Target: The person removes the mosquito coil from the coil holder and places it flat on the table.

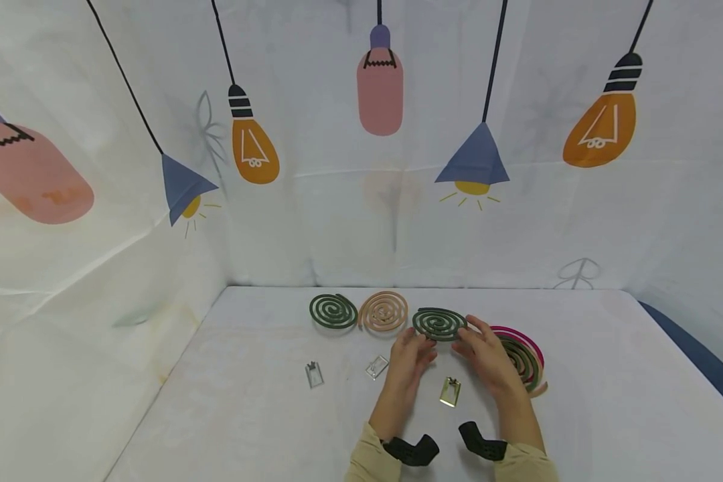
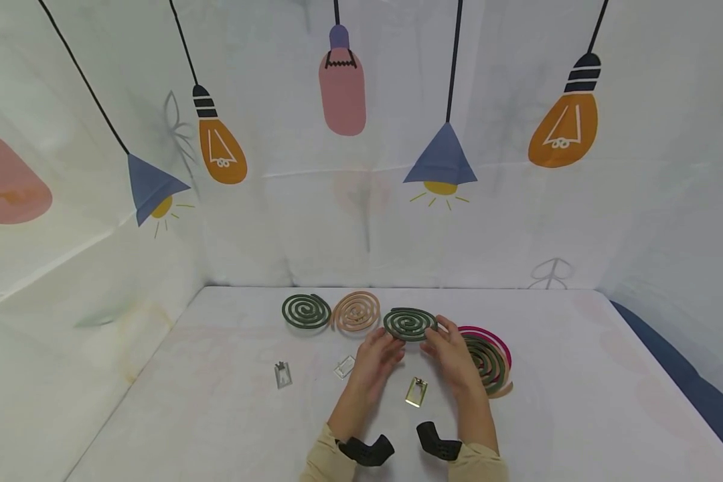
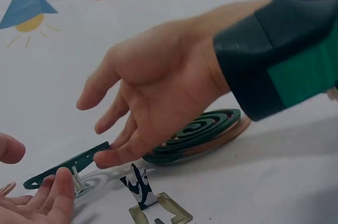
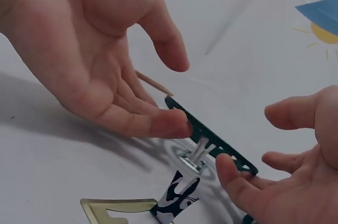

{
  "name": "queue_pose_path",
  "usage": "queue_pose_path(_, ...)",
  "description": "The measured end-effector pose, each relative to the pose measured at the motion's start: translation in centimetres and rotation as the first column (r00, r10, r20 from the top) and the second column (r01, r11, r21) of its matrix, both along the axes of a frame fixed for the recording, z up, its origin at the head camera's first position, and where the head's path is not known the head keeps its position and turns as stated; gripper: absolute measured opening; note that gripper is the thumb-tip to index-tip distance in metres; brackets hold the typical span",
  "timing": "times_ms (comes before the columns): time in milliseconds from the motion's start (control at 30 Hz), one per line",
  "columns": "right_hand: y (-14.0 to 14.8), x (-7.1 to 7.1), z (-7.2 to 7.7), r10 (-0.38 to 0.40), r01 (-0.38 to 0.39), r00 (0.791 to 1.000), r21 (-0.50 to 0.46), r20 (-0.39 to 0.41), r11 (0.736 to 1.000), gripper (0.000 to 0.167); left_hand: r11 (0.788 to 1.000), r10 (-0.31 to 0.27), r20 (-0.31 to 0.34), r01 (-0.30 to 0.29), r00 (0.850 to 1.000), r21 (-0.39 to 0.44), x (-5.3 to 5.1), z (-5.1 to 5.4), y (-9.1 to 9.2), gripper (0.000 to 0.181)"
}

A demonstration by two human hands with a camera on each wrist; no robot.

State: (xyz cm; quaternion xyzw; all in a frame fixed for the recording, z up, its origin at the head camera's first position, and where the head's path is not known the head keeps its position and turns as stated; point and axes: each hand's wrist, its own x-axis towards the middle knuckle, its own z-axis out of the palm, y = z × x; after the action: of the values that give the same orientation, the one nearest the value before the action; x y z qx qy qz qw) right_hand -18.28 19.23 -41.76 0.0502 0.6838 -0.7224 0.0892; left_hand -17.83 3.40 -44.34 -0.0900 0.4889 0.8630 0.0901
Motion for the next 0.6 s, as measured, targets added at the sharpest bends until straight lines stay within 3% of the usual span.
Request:
queue_pose_path(167,-0.4,-0.3,-0.7,-0.033,0.033,0.999,-0.018,-0.021,0.999,0.058,0.999,-0.017,0.000,0.017,1.000,0.040,0.1,0.0,0.1,0.055)
queue_pose_path(467,-0.9,-0.5,-1.5,-0.130,0.137,0.990,0.175,-0.050,0.975,0.047,0.997,-0.072,-0.005,0.071,0.997,-0.021,-0.1,-0.5,0.2,0.045)
queue_pose_path(600,-1.1,-0.4,-1.6,-0.160,0.168,0.985,0.178,-0.060,0.970,0.048,0.995,-0.092,-0.046,0.090,0.995,-0.048,-0.2,-0.9,0.2,0.040)
